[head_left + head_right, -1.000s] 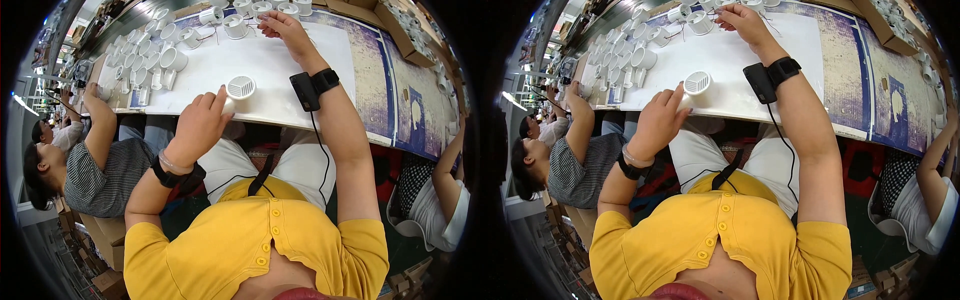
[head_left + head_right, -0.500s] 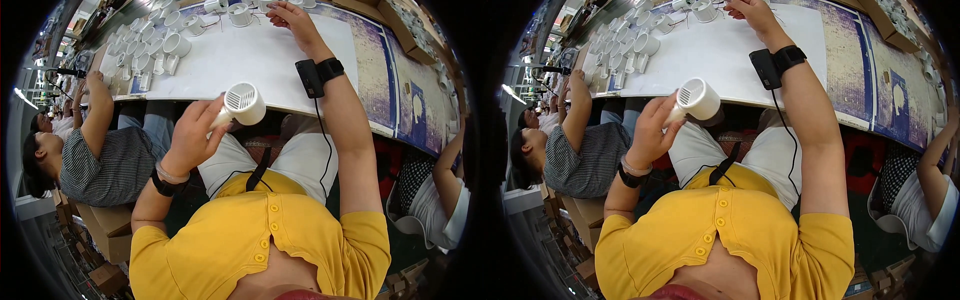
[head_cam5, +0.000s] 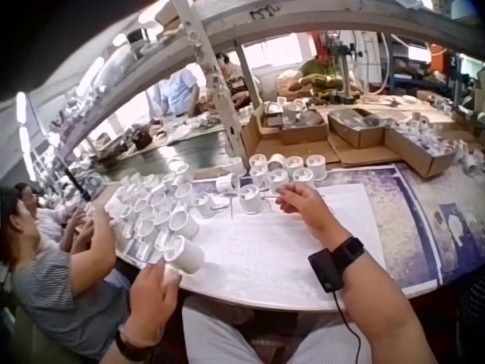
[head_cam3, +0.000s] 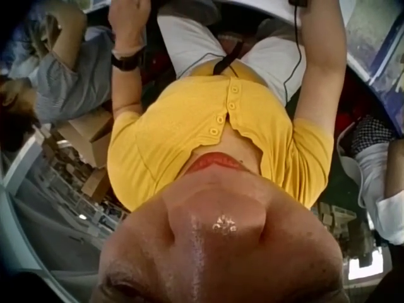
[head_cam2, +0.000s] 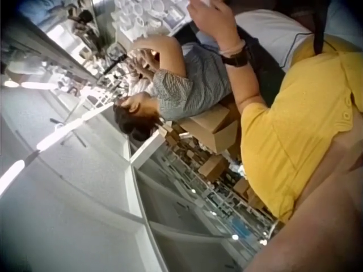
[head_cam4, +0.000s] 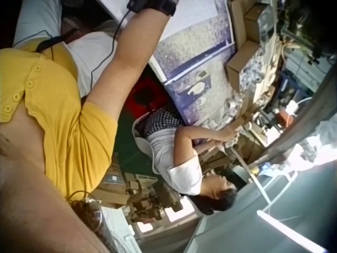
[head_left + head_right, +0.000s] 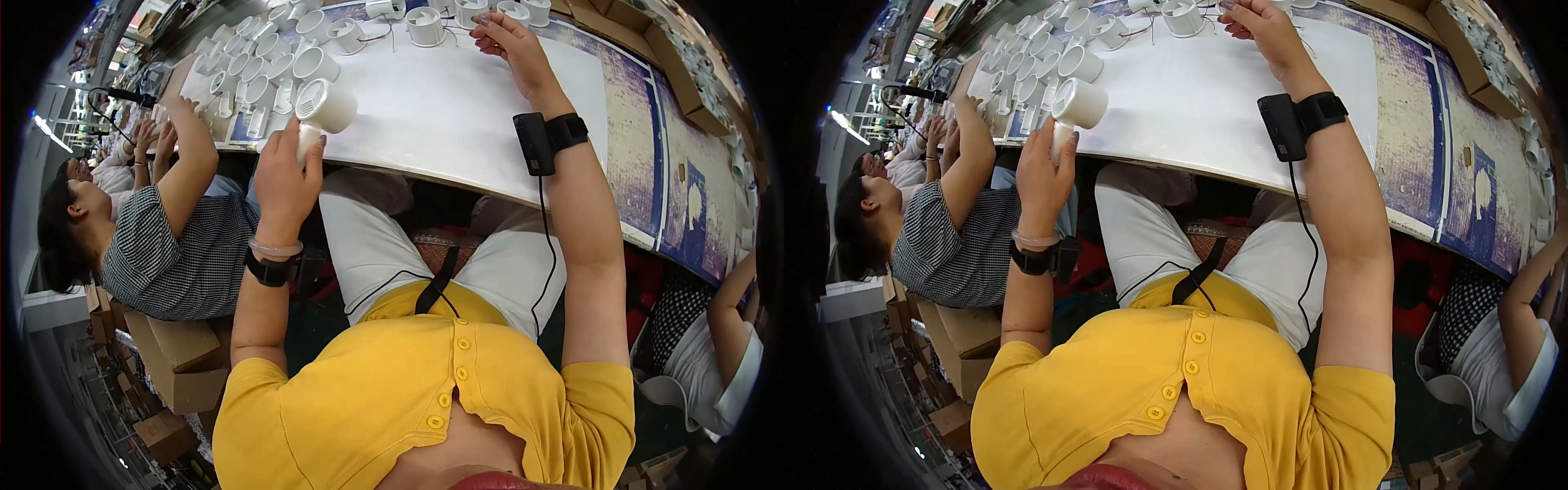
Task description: The person threads wires through a housing, presses a fan into it, and then threads the wires through a base before pressing the housing onto the base.
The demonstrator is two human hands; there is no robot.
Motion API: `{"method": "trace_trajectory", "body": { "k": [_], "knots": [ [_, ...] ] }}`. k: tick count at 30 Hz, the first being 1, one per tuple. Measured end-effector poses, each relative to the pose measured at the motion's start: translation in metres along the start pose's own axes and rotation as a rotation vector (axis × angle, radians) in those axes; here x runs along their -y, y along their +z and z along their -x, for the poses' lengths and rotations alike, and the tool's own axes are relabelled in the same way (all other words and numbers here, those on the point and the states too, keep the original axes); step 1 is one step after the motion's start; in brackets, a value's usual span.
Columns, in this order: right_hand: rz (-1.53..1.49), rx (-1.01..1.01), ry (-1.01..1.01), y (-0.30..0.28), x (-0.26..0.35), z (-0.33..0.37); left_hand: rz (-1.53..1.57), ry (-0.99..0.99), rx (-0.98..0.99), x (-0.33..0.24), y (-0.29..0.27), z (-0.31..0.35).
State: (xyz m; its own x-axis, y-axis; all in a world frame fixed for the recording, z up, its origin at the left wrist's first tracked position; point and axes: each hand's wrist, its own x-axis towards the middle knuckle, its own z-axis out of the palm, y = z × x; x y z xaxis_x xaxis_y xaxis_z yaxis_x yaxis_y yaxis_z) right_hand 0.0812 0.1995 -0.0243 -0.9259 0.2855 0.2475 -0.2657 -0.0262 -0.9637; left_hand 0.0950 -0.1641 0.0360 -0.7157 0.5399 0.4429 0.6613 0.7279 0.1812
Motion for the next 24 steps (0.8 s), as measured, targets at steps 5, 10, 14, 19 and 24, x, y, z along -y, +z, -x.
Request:
{"method": "trace_trajectory", "body": {
  "k": [5,10,14,19,24],
  "knots": [
    [0.021,0.024,0.004,0.007,0.0,-0.003,-0.106,-0.085,0.075,0.014,0.011,0.006],
    [0.044,0.01,0.004,0.001,-0.004,0.0,0.095,0.063,0.308,-0.031,-0.013,0.018],
    [0.038,0.03,0.015,0.001,-0.003,0.0,0.41,0.259,0.454,-0.05,-0.027,0.022],
    [0.032,0.035,-0.003,0.005,-0.002,0.001,0.274,0.182,0.169,-0.042,-0.006,0.019],
    [0.014,0.035,0.019,0.001,0.003,0.0,0.386,0.082,0.325,-0.033,0.002,0.004]
  ]
}}
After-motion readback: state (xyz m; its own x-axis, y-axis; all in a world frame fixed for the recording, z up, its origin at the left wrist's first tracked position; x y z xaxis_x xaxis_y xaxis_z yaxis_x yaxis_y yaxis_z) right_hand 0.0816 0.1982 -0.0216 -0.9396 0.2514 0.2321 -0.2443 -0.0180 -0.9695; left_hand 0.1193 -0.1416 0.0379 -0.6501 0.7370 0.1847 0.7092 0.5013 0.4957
